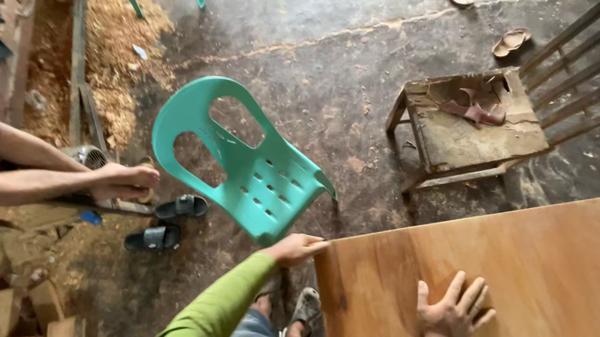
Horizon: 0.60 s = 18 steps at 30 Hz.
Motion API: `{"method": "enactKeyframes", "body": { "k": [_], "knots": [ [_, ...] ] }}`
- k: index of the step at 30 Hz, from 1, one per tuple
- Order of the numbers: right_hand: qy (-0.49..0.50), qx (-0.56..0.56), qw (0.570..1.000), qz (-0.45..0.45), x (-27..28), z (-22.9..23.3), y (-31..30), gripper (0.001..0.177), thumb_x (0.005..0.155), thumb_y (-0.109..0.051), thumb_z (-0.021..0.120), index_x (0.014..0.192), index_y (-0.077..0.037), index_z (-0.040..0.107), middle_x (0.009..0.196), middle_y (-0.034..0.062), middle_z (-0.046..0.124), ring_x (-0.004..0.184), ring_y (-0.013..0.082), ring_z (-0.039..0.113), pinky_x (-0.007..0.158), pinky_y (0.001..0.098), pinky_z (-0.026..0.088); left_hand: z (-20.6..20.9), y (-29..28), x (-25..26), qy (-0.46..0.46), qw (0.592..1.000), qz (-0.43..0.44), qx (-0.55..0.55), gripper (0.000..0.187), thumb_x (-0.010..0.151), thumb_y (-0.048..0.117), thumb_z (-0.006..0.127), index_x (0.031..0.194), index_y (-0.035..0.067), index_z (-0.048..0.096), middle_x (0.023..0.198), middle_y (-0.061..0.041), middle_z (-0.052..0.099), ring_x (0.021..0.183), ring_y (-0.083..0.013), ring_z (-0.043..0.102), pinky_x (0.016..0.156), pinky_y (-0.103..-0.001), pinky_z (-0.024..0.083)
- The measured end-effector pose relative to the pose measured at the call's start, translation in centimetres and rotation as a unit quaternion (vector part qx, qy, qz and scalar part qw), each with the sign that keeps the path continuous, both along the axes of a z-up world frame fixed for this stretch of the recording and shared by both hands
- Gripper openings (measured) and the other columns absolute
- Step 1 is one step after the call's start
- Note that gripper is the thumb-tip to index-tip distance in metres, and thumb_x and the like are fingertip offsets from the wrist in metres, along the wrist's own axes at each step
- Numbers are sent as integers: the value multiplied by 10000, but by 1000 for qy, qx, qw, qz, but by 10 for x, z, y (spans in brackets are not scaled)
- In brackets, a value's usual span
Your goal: The person sands the surface of a large wooden board using a sanding block. They move the block back and forth across the wood, covering different areas of the board to smooth the surface.
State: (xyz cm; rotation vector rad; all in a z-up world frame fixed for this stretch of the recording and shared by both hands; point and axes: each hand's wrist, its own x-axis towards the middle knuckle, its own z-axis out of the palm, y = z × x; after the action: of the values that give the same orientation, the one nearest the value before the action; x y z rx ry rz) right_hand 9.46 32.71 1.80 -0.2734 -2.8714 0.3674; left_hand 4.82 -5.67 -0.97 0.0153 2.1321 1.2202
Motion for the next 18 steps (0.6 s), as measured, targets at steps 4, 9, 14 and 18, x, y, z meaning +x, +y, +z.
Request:
{"method": "enactKeyframes", "body": {
  "k": [4,9,14,18],
  "knots": [
    [16,3,1000,-4,3,-5,-3,930,866,-693,540,1559,-78,470,1681,260,328,1587,378,266,1263,672,115,-12,66,-47,29,996,-69,-44,708,958,697,515,1342,124,675,1289,-170,701,1222,-313,644,1036,-406,487],
    [26,-11,1000,-11,-2,-8,-2,914,866,-687,540,1546,-80,473,1670,234,348,1578,358,283,1269,669,135,-16,114,-85,27,993,-111,-40,686,962,710,495,1191,96,696,1130,-211,730,1106,-392,679,953,-462,511],
    [62,6,998,-25,-1,-20,1,880,859,-676,542,1530,-108,501,1657,196,405,1557,350,355,1275,678,197,-3,37,-30,132,985,-87,63,488,1006,513,562,1193,68,638,1143,-221,699,1071,-368,689,906,-446,528],
    [68,32,996,-46,-5,-28,-3,854,828,-665,564,1495,-133,538,1637,176,444,1556,341,394,1261,692,236,21,-12,-1,56,995,-41,78,625,996,505,597,1414,41,563,1376,-180,656,1294,-289,629,1062,-376,481]
  ]
}}
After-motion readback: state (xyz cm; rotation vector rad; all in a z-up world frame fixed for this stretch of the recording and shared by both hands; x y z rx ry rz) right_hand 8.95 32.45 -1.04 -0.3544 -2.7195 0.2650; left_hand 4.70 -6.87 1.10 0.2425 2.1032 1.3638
